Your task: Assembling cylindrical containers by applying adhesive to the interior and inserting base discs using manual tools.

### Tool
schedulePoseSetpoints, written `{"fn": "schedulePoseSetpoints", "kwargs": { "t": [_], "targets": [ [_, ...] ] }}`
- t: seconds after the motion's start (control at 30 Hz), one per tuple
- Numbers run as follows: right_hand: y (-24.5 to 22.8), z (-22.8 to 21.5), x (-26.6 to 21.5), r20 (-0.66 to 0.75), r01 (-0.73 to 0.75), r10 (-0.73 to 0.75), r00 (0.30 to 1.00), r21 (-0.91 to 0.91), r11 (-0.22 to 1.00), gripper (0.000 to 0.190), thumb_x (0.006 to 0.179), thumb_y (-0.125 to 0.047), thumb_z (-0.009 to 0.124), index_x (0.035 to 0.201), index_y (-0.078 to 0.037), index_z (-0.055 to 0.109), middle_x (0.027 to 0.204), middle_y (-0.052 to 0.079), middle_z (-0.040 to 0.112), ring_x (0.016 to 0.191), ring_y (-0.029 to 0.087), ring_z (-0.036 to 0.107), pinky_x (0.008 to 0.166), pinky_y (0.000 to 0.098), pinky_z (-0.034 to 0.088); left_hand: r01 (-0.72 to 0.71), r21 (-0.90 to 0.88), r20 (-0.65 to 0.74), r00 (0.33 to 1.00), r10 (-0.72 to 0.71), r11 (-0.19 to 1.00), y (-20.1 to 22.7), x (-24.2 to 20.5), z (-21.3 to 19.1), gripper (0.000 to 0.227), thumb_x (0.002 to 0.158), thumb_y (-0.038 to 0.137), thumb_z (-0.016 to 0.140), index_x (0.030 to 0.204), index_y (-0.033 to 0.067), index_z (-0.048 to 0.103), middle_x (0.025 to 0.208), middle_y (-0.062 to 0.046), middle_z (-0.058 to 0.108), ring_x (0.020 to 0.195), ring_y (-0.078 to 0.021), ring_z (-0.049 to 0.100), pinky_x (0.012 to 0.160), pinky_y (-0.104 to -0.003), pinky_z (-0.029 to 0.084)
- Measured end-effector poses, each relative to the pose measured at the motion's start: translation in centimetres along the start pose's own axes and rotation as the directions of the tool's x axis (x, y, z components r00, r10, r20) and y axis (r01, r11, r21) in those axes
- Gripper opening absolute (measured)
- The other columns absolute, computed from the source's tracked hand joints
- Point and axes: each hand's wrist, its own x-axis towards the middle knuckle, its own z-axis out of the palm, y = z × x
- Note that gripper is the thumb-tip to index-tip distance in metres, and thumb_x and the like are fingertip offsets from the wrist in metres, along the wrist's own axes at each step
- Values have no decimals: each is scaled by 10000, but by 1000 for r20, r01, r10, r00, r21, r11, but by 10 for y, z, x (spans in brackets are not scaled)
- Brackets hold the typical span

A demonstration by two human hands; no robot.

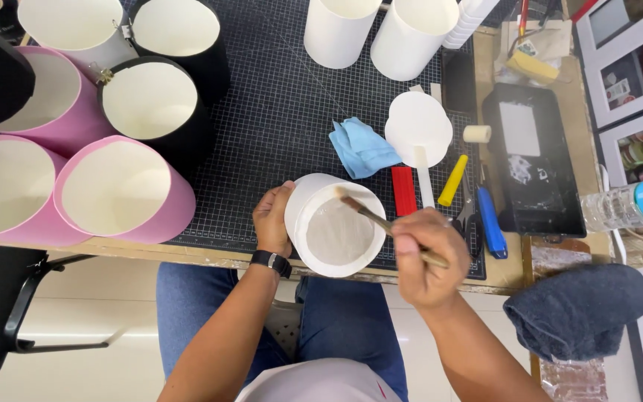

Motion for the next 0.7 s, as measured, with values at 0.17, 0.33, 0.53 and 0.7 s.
{"fn": "schedulePoseSetpoints", "kwargs": {
  "t": [0.17, 0.33, 0.53, 0.7],
  "targets": [
    [-4, 18, -13, 117, 65, -73, 990, 68, 996, 164, 945, -110, 599, 893, 7, 701, 734, 121, 695, 535, 239, 613, 490, 349, 530, -10, 6, 10, 1000, 10, 1000, -3, 5, -2, 142, 895, 195, 780, 900, 55, 752, 715, -134, 748, 636, -150, 735, 632, -289, 646],
    [6, -1, 0, 89, 24, -29, 996, 50, 998, 155, 962, -95, 546, 950, -9, 675, 723, 105, 669, 566, 191, 586, 538, 293, 514, -6, 8, 7, 1000, 6, 1000, -7, 5, -4, 142, 883, 192, 786, 906, 54, 759, 722, -126, 750, 635, -147, 733, 640, -287, 645],
    [-18, 22, 6, 193, 62, -77, 978, 83, 995, 147, 944, -119, 622, 876, -13, 697, 733, 97, 674, 533, 248, 602, 485, 342, 535, -15, 27, 18, 1000, 14, 1000, -8, 5, -5, 148, 902, 214, 774, 887, 68, 756, 704, -124, 748, 647, -137, 732, 650, -284, 642],
    [7, -7, 16, 141, 73, -74, 987, 18, 997, 176, 969, -79, 549, 902, 10, 685, 693, 111, 667, 538, 216, 588, 499, 313, 510, -15, 25, 23, 1000, 15, 1000, -1, 1, -1, 144, 891, 199, 781, 888, 56, 759, 703, -124, 750, 624, -142, 734, 643, -286, 642]
  ]
}}
